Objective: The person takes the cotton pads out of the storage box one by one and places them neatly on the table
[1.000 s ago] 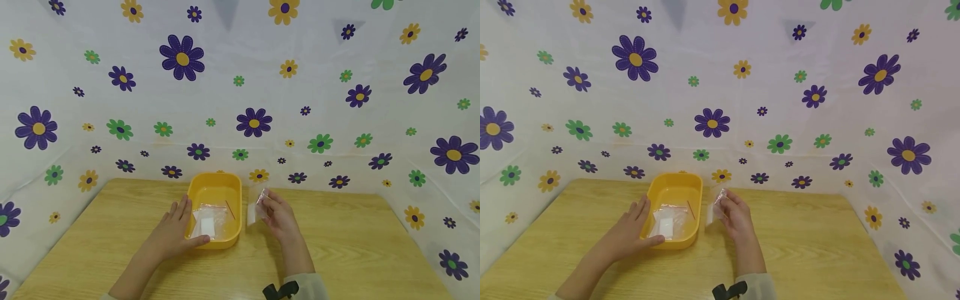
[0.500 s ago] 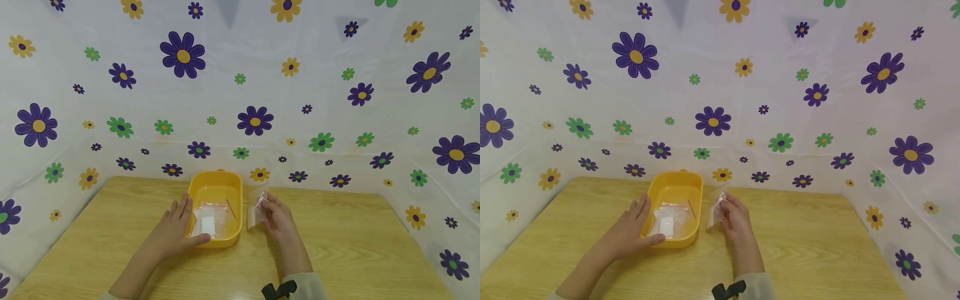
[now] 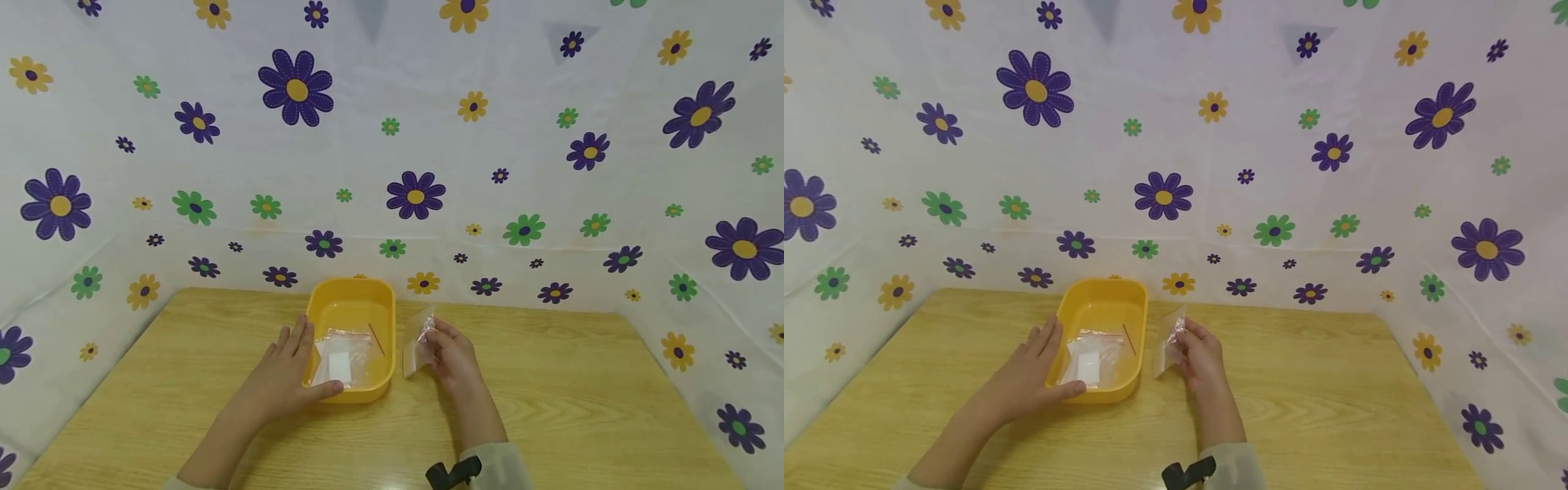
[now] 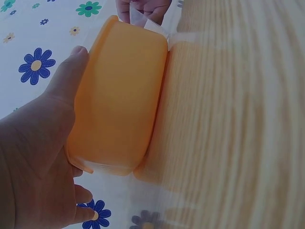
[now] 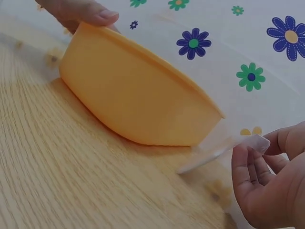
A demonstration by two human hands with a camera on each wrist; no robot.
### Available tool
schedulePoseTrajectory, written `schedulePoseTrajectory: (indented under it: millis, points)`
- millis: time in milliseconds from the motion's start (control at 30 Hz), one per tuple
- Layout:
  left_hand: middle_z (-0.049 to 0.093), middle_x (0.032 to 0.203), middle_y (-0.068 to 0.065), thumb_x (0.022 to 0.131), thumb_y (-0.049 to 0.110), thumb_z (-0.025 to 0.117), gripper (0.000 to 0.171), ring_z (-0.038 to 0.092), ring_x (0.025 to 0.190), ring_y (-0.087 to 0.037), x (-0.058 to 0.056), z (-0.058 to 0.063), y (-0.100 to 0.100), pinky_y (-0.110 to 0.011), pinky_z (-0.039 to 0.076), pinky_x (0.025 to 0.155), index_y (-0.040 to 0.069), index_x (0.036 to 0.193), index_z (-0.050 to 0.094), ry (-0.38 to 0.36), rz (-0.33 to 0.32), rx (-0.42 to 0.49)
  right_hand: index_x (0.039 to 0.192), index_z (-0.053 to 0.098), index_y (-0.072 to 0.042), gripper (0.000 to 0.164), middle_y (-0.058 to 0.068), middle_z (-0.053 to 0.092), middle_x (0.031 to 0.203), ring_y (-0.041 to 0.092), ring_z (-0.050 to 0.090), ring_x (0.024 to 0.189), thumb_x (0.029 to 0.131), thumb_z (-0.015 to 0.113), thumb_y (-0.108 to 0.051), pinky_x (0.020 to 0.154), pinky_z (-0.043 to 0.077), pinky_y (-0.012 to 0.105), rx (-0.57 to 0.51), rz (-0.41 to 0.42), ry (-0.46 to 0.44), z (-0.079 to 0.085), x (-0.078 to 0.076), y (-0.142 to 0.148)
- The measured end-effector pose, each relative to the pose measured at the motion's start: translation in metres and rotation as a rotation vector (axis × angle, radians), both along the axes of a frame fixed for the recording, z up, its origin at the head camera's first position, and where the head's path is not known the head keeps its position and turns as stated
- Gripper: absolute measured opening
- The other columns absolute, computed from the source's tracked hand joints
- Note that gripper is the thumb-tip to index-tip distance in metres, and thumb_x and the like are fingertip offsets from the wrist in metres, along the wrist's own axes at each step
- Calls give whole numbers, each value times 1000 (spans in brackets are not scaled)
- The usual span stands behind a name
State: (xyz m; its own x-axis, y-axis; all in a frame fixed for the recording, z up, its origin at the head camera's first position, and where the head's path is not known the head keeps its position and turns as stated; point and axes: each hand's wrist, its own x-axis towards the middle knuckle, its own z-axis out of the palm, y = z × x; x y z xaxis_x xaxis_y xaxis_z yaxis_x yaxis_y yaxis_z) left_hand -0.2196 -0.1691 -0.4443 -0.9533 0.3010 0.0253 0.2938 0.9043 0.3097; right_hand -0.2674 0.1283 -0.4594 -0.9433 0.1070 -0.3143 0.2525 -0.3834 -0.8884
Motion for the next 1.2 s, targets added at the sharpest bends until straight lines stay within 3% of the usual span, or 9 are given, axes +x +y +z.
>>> schedulePoseTrajectory:
  millis: [300,633,900,1200]
  points:
    - [-1,167,-19,80,86,47,122,7,150,-48,2,-1,0,-63,16,118,-1,158,13,15,-12,12,133,60,2,40,12,67,115,11,58,83,94,59,-3,63,49,20,130,-15,43,-7,2,2]
    - [-3,166,-19,82,82,51,120,6,150,-49,3,1,1,-63,16,119,-2,158,13,5,-14,27,127,66,0,37,14,67,113,13,61,84,91,65,-10,66,52,19,418,5,74,-6,5,4]
    - [-4,167,-17,81,83,52,120,6,150,-48,1,-1,0,-63,16,119,-1,158,13,3,-12,20,120,71,-2,36,9,69,93,17,60,80,88,66,-18,62,49,22,781,19,117,-9,7,11]
    - [-4,167,-17,81,83,51,121,6,151,-48,0,-3,-1,-62,16,119,0,159,12,3,-8,10,122,69,-6,37,8,68,93,19,60,77,88,65,-22,60,49,26,966,27,101,-8,10,17]
